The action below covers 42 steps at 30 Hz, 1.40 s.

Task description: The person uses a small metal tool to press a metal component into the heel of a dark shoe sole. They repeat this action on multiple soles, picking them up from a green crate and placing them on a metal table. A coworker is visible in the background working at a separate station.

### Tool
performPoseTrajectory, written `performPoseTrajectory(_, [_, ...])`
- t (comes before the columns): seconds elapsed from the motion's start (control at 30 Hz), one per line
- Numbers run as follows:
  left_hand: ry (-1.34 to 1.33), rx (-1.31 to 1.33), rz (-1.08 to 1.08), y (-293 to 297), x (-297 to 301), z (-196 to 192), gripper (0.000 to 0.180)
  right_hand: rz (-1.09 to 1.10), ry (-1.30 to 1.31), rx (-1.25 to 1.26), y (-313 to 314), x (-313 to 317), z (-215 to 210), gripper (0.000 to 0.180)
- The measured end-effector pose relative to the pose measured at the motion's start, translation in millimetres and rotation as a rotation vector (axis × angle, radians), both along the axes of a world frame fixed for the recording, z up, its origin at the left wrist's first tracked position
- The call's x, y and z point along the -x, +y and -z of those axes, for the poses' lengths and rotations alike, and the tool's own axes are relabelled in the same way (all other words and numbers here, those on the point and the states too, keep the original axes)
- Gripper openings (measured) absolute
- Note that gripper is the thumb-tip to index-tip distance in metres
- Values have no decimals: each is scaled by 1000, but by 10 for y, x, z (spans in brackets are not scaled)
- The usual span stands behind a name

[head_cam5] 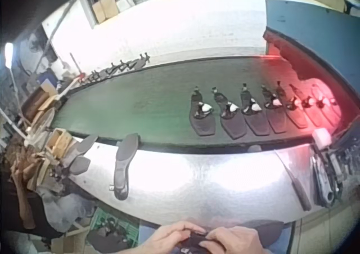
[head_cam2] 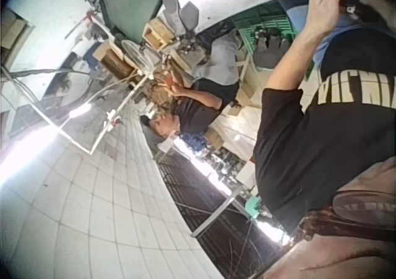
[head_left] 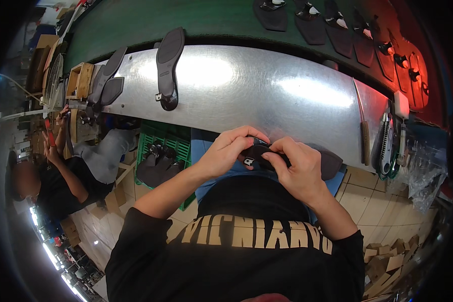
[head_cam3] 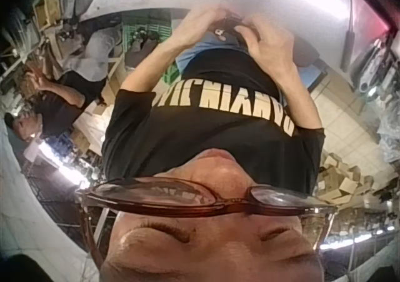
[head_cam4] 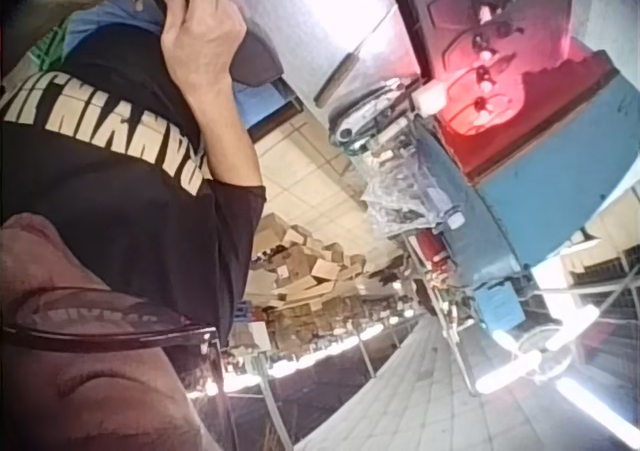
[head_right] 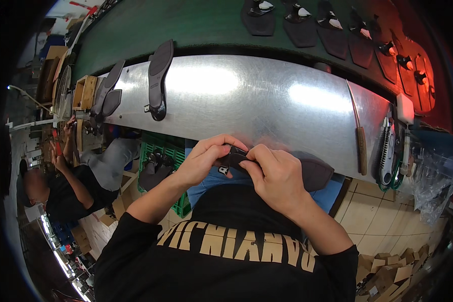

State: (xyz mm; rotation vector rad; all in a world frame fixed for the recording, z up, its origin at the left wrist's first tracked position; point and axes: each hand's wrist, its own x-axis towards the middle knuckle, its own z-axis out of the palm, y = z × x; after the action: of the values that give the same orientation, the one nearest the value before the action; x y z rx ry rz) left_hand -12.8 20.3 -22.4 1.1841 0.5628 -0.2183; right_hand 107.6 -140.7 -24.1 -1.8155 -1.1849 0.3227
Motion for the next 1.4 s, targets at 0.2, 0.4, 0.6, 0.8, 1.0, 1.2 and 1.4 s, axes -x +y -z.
performPoseTrajectory(0.2, [-70, -115, 78, -16, 2, 48, 28, -16, -20, 18, 6, -14, -4, 18])
performPoseTrajectory(0.4, [-30, -178, 51, -56, -12, 37, 23, -33, -30, 66, 1, -28, -35, 17])
performPoseTrajectory(0.6, [-115, -157, -59, -89, 27, 142, 16, 14, 192, 108, 6, -39, -123, 21])
performPoseTrajectory(0.8, [-119, -67, -79, -101, 16, 6, 10, -74, 323, 141, -10, -169, -176, 16])
performPoseTrajectory(1.0, [-184, -80, -91, -97, -61, -280, 8, -271, 672, 202, 51, -430, -342, 14])
performPoseTrajectory(1.2, [-293, 18, -427, 180, -113, -136, 18, 223, -183, -276, 8, -825, -564, 29])
performPoseTrajectory(1.4, [-129, 283, -673, 238, -68, -9, 42, 666, -605, 253, -689, -1211, 275, 31])
